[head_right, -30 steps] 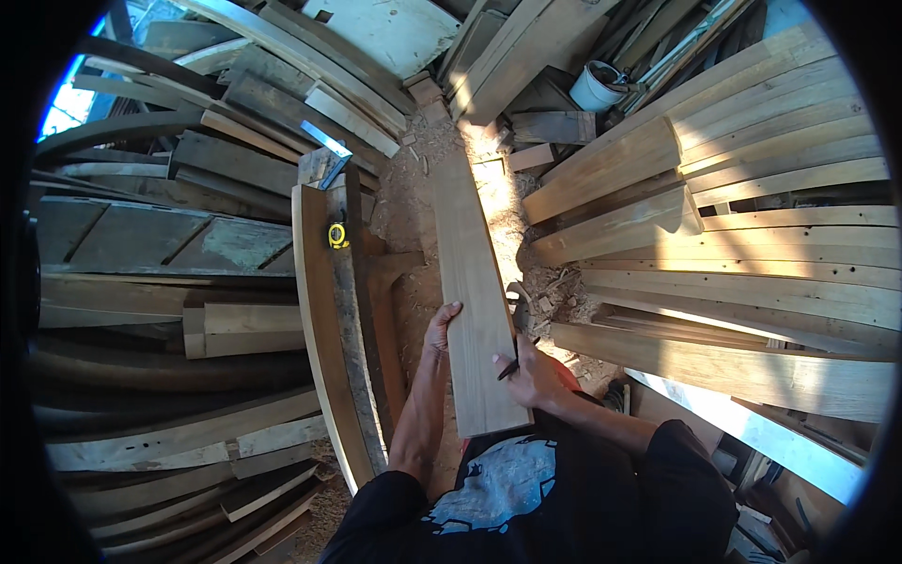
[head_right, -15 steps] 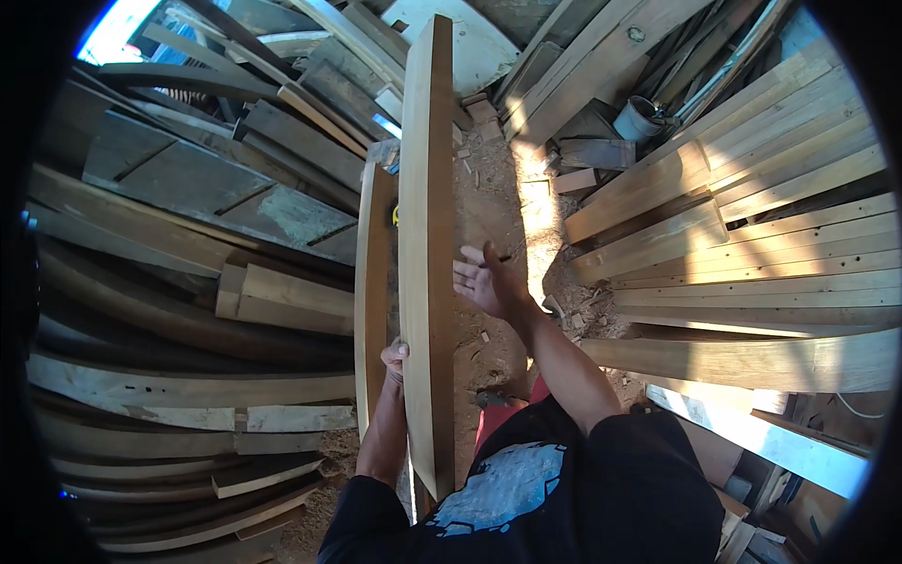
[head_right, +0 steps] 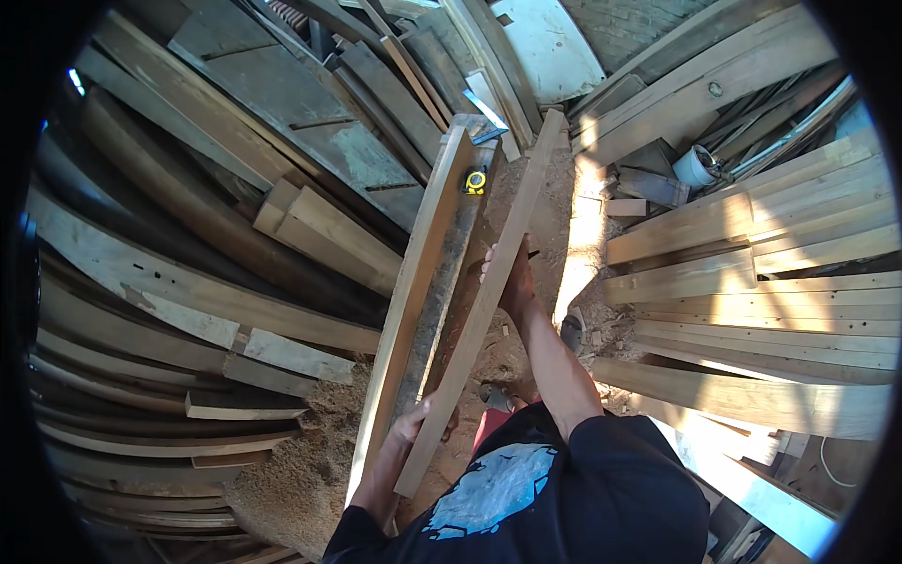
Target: The person marks a wooden beam using a square ruler and a pencil, aligns wooden planks against the beam to trace lines, and measures the beam using a tape measure.
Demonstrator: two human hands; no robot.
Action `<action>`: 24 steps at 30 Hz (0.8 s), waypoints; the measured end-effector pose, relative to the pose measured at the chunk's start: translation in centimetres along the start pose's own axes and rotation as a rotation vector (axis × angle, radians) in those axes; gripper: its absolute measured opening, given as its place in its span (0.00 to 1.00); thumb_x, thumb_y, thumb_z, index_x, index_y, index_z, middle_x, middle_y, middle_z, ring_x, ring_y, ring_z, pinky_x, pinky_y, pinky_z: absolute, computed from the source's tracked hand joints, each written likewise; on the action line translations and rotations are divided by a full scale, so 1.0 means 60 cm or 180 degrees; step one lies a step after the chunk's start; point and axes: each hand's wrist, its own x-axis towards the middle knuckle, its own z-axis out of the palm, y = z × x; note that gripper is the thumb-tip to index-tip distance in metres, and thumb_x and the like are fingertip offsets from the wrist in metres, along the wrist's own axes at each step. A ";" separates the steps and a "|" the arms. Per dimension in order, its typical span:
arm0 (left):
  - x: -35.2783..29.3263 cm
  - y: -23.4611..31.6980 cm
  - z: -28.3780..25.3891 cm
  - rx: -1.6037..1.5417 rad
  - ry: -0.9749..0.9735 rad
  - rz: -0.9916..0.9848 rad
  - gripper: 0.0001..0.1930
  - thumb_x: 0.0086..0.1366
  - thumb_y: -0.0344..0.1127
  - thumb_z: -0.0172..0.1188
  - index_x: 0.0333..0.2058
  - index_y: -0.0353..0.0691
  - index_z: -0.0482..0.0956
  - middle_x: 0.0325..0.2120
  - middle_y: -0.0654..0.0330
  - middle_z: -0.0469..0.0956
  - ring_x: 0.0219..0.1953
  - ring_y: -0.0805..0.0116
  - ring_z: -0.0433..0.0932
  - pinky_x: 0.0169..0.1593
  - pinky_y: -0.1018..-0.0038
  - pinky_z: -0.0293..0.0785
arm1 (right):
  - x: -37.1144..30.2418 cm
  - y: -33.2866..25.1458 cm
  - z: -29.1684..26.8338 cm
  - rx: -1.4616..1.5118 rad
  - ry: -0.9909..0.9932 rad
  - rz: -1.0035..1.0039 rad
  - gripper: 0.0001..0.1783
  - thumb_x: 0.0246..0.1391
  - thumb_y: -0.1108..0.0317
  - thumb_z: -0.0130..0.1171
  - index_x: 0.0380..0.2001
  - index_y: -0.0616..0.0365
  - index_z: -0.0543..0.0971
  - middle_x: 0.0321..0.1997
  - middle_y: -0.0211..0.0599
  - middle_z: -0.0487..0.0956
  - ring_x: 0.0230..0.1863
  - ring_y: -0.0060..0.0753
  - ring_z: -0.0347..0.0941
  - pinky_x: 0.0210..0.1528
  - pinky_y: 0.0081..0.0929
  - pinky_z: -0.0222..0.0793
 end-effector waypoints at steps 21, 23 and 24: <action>-0.172 0.053 0.253 -0.1311 0.0871 0.0234 0.28 0.71 0.63 0.49 0.55 0.48 0.72 0.32 0.58 0.71 0.29 0.67 0.70 0.28 0.73 0.70 | -0.028 0.156 0.023 0.0160 -0.0753 0.0852 0.22 0.70 0.44 0.43 0.49 0.50 0.72 0.42 0.33 0.77 0.36 0.35 0.76 0.36 0.33 0.76; -0.160 0.067 0.286 -0.1760 0.0741 0.0393 0.25 0.73 0.61 0.47 0.53 0.47 0.73 0.33 0.56 0.72 0.29 0.64 0.70 0.28 0.72 0.70 | -0.038 0.152 0.020 0.0445 -0.1133 0.0980 0.20 0.72 0.49 0.44 0.51 0.51 0.72 0.44 0.33 0.77 0.39 0.36 0.77 0.39 0.34 0.77; -0.151 0.078 0.308 -0.1739 0.0701 0.0589 0.26 0.74 0.61 0.46 0.53 0.45 0.73 0.32 0.55 0.72 0.29 0.64 0.69 0.27 0.72 0.70 | -0.043 0.152 0.026 0.0490 -0.1232 0.1000 0.20 0.72 0.49 0.44 0.52 0.52 0.72 0.45 0.34 0.77 0.39 0.36 0.77 0.40 0.34 0.77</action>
